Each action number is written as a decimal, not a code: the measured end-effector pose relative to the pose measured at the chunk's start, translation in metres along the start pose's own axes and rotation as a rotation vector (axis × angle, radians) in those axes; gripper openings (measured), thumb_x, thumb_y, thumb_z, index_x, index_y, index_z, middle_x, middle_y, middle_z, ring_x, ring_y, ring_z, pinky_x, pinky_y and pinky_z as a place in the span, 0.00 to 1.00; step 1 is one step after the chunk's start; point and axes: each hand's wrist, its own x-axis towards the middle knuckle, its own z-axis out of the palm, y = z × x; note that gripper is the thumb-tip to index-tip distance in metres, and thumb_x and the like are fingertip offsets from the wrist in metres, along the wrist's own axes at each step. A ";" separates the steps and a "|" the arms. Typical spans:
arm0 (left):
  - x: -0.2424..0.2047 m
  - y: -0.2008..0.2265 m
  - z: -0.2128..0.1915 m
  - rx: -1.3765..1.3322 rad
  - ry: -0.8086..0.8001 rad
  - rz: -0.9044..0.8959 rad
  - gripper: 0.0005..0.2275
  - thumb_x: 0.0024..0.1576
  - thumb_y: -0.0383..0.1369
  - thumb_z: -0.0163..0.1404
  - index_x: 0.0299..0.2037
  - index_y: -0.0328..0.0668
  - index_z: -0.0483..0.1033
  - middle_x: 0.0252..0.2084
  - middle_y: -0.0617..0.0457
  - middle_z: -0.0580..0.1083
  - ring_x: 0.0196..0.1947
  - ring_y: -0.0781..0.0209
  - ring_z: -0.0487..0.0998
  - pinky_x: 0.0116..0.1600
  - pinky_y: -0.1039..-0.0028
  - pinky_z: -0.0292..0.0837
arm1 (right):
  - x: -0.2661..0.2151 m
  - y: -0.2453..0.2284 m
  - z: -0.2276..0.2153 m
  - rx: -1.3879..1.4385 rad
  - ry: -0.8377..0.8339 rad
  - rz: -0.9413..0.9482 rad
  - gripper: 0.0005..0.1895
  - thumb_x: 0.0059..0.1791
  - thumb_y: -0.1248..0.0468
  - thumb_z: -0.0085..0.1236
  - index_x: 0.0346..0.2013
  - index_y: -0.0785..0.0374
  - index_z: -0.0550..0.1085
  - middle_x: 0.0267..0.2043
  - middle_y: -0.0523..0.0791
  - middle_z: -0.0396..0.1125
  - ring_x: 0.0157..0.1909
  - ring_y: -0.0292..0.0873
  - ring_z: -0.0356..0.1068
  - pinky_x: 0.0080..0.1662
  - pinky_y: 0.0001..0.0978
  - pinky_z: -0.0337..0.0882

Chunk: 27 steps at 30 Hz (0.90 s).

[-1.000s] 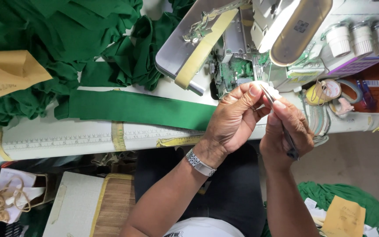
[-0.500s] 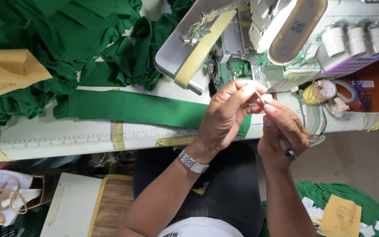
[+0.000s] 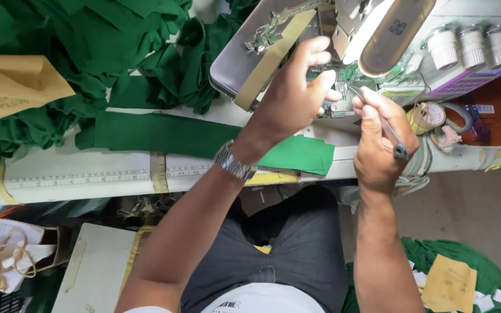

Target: Threading an industrial overlock sewing machine using tweezers and thread snips.

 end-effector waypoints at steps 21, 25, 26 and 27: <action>0.058 -0.026 0.009 -0.013 -0.110 0.017 0.15 0.52 0.31 0.51 0.50 0.44 0.69 0.31 0.59 0.81 0.20 0.69 0.85 0.29 0.81 0.79 | 0.002 0.006 0.019 -0.049 0.052 -0.016 0.10 0.61 0.74 0.47 0.55 0.77 0.72 0.51 0.58 0.71 0.50 0.50 0.75 0.55 0.37 0.78; 0.059 -0.030 0.014 -0.048 -0.093 0.070 0.14 0.50 0.29 0.54 0.45 0.41 0.66 0.27 0.56 0.80 0.16 0.67 0.82 0.24 0.79 0.79 | 0.001 0.007 0.017 -0.047 0.036 -0.033 0.09 0.61 0.74 0.47 0.54 0.77 0.72 0.51 0.59 0.70 0.50 0.52 0.76 0.55 0.39 0.79; 0.058 -0.029 0.012 0.018 -0.089 0.079 0.14 0.51 0.29 0.51 0.47 0.42 0.67 0.27 0.59 0.80 0.16 0.68 0.83 0.27 0.80 0.80 | 0.001 0.006 0.017 -0.048 0.034 -0.041 0.09 0.61 0.75 0.47 0.54 0.77 0.72 0.50 0.59 0.71 0.50 0.51 0.75 0.55 0.40 0.79; 0.057 -0.027 0.011 0.085 -0.084 0.088 0.13 0.52 0.29 0.47 0.48 0.42 0.67 0.28 0.61 0.80 0.16 0.70 0.83 0.29 0.81 0.80 | 0.000 0.005 0.016 -0.049 0.031 -0.048 0.09 0.61 0.75 0.48 0.54 0.77 0.72 0.50 0.58 0.71 0.49 0.51 0.75 0.55 0.40 0.80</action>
